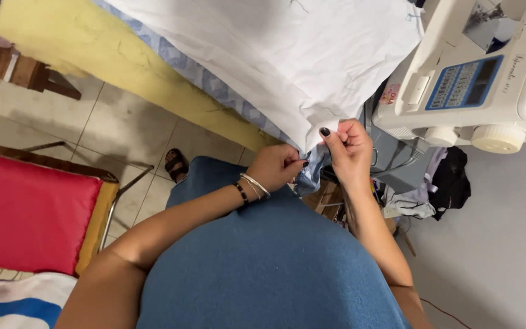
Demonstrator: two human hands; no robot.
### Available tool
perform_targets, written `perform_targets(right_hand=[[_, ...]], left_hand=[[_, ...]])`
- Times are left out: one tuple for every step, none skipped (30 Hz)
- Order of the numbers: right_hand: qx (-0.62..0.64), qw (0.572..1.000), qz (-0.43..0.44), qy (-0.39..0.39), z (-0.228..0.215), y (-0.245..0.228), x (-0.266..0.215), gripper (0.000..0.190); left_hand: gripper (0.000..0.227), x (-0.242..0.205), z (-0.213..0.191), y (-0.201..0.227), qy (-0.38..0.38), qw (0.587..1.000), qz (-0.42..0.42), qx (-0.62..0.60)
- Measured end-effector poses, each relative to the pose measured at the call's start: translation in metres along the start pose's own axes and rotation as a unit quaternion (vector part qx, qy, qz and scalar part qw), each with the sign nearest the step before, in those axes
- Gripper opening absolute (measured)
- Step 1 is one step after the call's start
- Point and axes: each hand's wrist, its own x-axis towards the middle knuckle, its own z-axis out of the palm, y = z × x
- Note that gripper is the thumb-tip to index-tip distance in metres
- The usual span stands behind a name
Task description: The person uses scissors to cut a large yellow foam sheet and then trims the edges of a white fabric piece on a workspace table.
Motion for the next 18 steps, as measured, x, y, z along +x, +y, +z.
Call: perform_targets(right_hand=[[0.004,1.000,0.002,-0.001,0.003,-0.003,0.002,0.017],[0.009,1.000,0.002,0.002,0.006,-0.005,0.004,0.016],[0.010,1.000,0.001,0.000,0.002,0.000,0.004,0.016],[0.002,1.000,0.010,-0.022,-0.003,0.006,0.002,0.016],[-0.005,0.999,0.018,-0.045,-0.008,0.012,0.001,0.016],[-0.005,0.999,0.020,-0.040,-0.014,0.011,-0.002,0.016],[-0.014,0.997,0.028,-0.067,-0.021,0.011,-0.005,0.016],[-0.024,0.995,0.036,-0.087,-0.030,0.010,-0.008,0.015],[-0.026,0.996,0.038,-0.076,-0.042,0.017,-0.008,0.015],[-0.089,0.994,0.046,-0.049,-0.056,0.023,-0.012,0.006],[-0.151,0.987,0.056,-0.023,-0.070,0.028,-0.017,0.008],[-0.152,0.987,0.053,-0.017,-0.085,0.043,-0.013,0.008],[-0.300,0.952,0.059,0.024,-0.099,0.058,-0.009,0.011],[-0.439,0.893,0.071,0.065,-0.111,0.073,-0.013,0.015],[-0.439,0.892,0.078,0.071,-0.104,0.076,-0.015,0.015],[-0.479,0.873,0.066,0.061,-0.096,0.079,-0.011,0.024],[-0.519,0.852,0.055,0.051,-0.087,0.083,-0.008,0.035],[-0.517,0.852,0.056,0.051,-0.087,0.086,-0.009,0.035]], left_hand=[[0.018,0.001,0.001,-0.002,0.000,1.000,0.011,-0.004],[0.016,0.003,0.000,-0.004,-0.002,1.000,0.023,-0.005],[0.016,0.000,-0.001,-0.003,0.000,1.000,0.024,-0.005],[0.016,-0.003,-0.002,-0.001,-0.002,1.000,0.020,0.010],[0.016,-0.006,-0.002,0.000,-0.004,1.000,0.016,0.024],[0.016,-0.010,-0.004,0.004,-0.009,1.000,0.015,0.024],[0.018,-0.012,-0.004,0.008,-0.011,0.999,0.007,0.047],[0.020,-0.011,-0.004,0.012,-0.018,0.997,0.001,0.071],[0.020,-0.013,-0.008,0.022,-0.030,0.997,0.003,0.072],[0.023,-0.015,-0.010,0.031,-0.052,0.985,0.002,0.163],[0.026,-0.018,-0.013,0.040,-0.073,0.965,0.003,0.252],[0.026,-0.019,-0.016,0.055,-0.077,0.964,0.009,0.254],[0.026,-0.021,-0.020,0.070,-0.076,0.954,0.039,0.289],[0.027,-0.028,-0.023,0.084,-0.081,0.941,0.065,0.322],[0.027,-0.020,-0.020,0.072,-0.090,0.940,0.066,0.322],[0.024,-0.012,-0.017,0.060,-0.023,0.901,0.173,0.397],[0.024,-0.005,-0.015,0.048,0.044,0.842,0.277,0.461],[0.024,0.003,-0.018,0.052,0.042,0.842,0.276,0.462]])
